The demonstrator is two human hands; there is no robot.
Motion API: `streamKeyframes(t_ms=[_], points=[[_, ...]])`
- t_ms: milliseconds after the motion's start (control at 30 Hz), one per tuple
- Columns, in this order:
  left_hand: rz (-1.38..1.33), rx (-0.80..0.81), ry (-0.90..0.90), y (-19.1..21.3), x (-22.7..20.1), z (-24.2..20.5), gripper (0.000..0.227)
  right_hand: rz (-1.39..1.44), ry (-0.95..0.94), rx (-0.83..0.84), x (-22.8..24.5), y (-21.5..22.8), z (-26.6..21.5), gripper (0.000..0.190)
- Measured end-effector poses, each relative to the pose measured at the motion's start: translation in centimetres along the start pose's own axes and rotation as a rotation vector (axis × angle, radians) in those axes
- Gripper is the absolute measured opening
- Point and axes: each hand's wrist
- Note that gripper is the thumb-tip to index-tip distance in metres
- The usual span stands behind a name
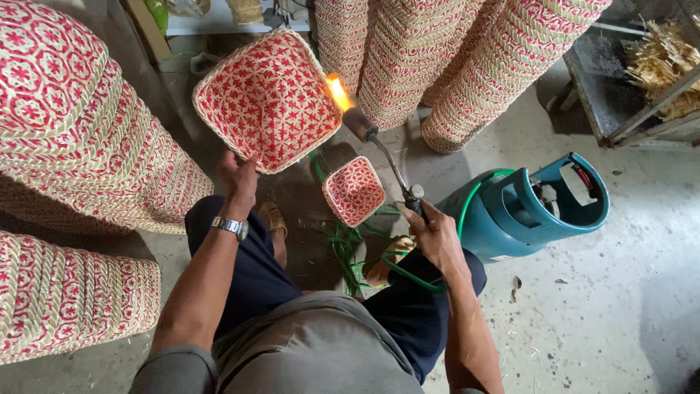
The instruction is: The person uses a handheld blowtorch to sear the edges and surfaces of small woven baskets. They rotate each basket to apply the flame evenly, then place it back on the floor among other finished baskets.
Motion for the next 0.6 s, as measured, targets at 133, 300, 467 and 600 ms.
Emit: streamKeyframes(t_ms=[133, 300, 467, 600], points=[[0.194, -0.013, -0.003, 0.8, -0.7, 1.1, 0.034, 0.001, -0.016, 0.059, -0.4, 0.1, 0.4, 0.036], [0.377, -0.018, 0.01, 1.8, -1.5, 1.4, 0.024, 0.122, -0.125, 0.126, -0.7, 0.1, 0.5, 0.037], [0.478, -0.012, 0.021, 2.2, -1.8, 2.0, 0.014, 0.103, -0.103, 0.15, 0.0, 0.5, 0.8, 0.039], [0.524, 0.027, -0.035, 2.9, -0.5, 2.0, 0.013, 0.147, -0.125, 0.139, -0.3, 0.2, 0.8, 0.04]])
Point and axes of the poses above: each hand's wrist, its own z-axis towards the middle knuckle, its own y-axis out of the back of the hand, x = y × z, and after that the axes turned 10 degrees about x, right-handed
